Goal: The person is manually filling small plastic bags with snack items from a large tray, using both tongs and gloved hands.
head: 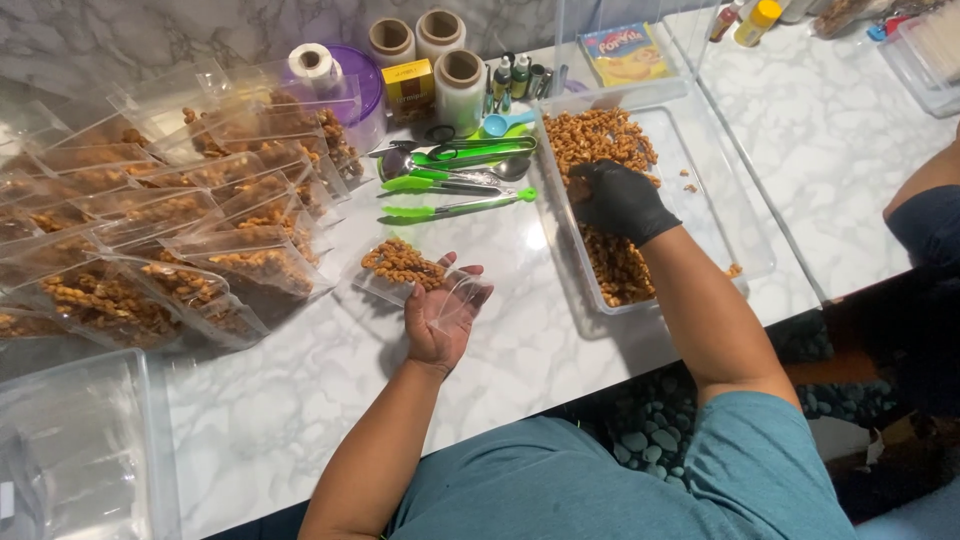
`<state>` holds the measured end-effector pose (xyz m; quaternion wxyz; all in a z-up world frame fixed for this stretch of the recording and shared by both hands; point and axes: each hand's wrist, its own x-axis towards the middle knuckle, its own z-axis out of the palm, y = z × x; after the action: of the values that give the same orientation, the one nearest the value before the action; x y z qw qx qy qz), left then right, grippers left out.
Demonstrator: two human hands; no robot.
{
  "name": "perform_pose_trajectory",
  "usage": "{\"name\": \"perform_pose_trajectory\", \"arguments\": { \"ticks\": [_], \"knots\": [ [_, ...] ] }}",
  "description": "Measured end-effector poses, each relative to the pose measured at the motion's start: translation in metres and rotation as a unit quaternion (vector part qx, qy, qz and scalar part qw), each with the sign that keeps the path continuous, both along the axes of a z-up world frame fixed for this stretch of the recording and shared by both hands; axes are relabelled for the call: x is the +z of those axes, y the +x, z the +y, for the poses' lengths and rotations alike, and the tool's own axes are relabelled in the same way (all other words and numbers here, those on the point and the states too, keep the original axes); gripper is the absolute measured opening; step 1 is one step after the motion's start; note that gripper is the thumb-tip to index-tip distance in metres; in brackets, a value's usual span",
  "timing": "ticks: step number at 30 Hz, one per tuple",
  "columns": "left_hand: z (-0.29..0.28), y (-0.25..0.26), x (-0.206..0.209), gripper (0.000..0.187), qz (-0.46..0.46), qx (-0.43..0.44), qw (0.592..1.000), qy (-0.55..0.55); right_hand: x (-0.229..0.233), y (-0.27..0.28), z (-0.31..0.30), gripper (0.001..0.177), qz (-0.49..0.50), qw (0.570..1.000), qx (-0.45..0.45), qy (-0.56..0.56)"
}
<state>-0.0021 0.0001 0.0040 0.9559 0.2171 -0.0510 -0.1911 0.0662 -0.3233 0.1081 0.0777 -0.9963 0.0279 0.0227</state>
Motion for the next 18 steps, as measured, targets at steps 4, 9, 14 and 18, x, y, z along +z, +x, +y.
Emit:
{"name": "perform_pose_trajectory", "arguments": {
  "ticks": [4,9,14,18],
  "knots": [
    [-0.001,0.001,-0.002,0.078,0.005,-0.002,1.000,-0.009,-0.008,0.001,-0.011,0.039,-0.012,1.000,0.007,-0.008],
    [-0.001,0.001,-0.003,0.078,0.004,0.000,1.000,-0.005,-0.006,0.002,-0.022,0.030,-0.028,0.998,-0.007,0.055],
    [-0.002,0.001,-0.001,0.078,-0.003,0.021,1.000,-0.006,0.025,-0.022,-0.009,0.030,-0.056,0.982,-0.058,0.171],
    [-0.002,0.003,-0.008,0.079,-0.006,0.053,0.999,-0.006,0.052,-0.045,0.019,0.034,-0.049,0.972,-0.088,0.214]
  ]
}}
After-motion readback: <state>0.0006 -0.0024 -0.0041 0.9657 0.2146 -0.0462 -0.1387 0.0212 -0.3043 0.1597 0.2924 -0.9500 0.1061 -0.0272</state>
